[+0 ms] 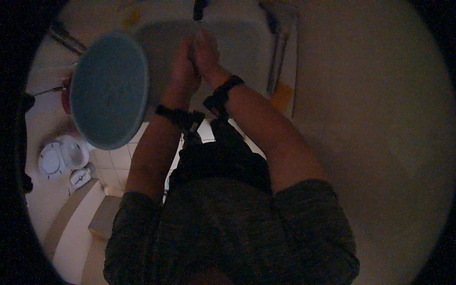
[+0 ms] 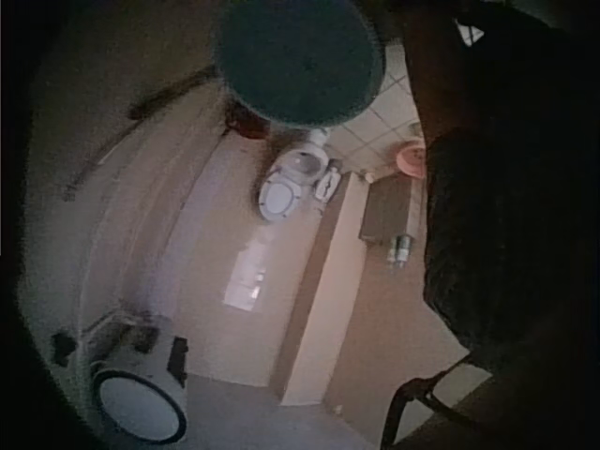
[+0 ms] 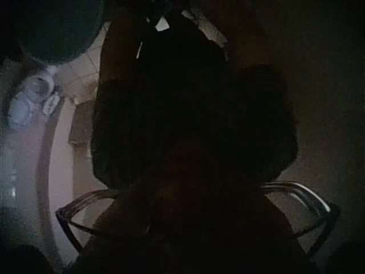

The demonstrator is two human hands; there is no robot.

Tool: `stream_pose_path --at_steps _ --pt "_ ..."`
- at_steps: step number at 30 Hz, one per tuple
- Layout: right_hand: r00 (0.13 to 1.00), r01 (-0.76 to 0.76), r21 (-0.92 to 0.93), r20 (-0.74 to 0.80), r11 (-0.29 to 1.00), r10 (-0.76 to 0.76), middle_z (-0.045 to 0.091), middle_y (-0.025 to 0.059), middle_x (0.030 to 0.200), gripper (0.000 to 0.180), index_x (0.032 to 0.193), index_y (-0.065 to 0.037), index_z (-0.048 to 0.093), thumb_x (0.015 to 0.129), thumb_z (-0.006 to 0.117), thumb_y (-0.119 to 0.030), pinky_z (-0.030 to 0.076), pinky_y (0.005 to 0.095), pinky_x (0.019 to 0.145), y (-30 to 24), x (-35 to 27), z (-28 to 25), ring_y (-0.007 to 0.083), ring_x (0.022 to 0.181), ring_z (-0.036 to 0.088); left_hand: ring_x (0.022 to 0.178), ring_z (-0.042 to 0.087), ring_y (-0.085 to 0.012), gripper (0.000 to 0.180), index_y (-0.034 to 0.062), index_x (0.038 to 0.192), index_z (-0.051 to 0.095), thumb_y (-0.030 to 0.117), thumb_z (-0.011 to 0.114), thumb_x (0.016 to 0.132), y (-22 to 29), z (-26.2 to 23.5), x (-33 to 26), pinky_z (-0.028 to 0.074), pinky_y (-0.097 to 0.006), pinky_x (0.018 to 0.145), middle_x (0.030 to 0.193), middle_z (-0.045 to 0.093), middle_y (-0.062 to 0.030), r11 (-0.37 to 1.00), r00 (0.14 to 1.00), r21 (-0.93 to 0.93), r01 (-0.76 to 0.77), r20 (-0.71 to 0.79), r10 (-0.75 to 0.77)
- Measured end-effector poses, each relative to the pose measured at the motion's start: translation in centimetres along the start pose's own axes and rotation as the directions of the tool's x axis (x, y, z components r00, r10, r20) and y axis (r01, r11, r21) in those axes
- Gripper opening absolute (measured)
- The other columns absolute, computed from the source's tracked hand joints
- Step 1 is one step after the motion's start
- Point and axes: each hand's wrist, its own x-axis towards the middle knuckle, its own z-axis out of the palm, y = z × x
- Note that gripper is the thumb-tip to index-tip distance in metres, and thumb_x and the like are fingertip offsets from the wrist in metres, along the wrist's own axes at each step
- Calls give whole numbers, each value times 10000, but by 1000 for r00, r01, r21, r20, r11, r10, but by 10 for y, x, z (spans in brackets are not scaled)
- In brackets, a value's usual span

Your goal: The person washes a metal pipe in the bathroom sink, then moves through the apartment carrying it. They sit on the floor, unpack small parts from a plastic bag, and handle a black plastic component. The person stands, walks to another room, picks up a cylindrical object, and returns to the living area to place the cylinder into a white plastic container.

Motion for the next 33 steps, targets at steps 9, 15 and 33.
stream_pose_path --at_steps 9,15,33 --pt "983 -45 37 181 998 37 292 271 1444 610 1387 13 318 936 460 -373 318 494 1052 38 14 1 427 1325 304 802 623 -273 249 51 1028 560 262 452 950 -7 -30 34 491 -400 663 928 634 -127 665 971 735 -131 -38 234" --pt "935 -300 -32 186 953 300 308 142 1467 705 1439 4 234 971 362 -507 209 356 1116 -16 18 -24 273 1358 278 709 609 -331 212 46 869 592 223 489 924 -3 -41 49 481 -429 627 785 615 -161 -372 580 825 -425 564 587" --pt "851 -519 420 338 744 403 629 123 1031 369 1027 -21 608 974 401 -321 461 374 826 -34 17 -26 237 928 588 1025 549 -365 357 -27 1130 544 259 481 926 -7 -13 67 431 -422 881 1100 564 -236 385 782 788 -481 186 595"
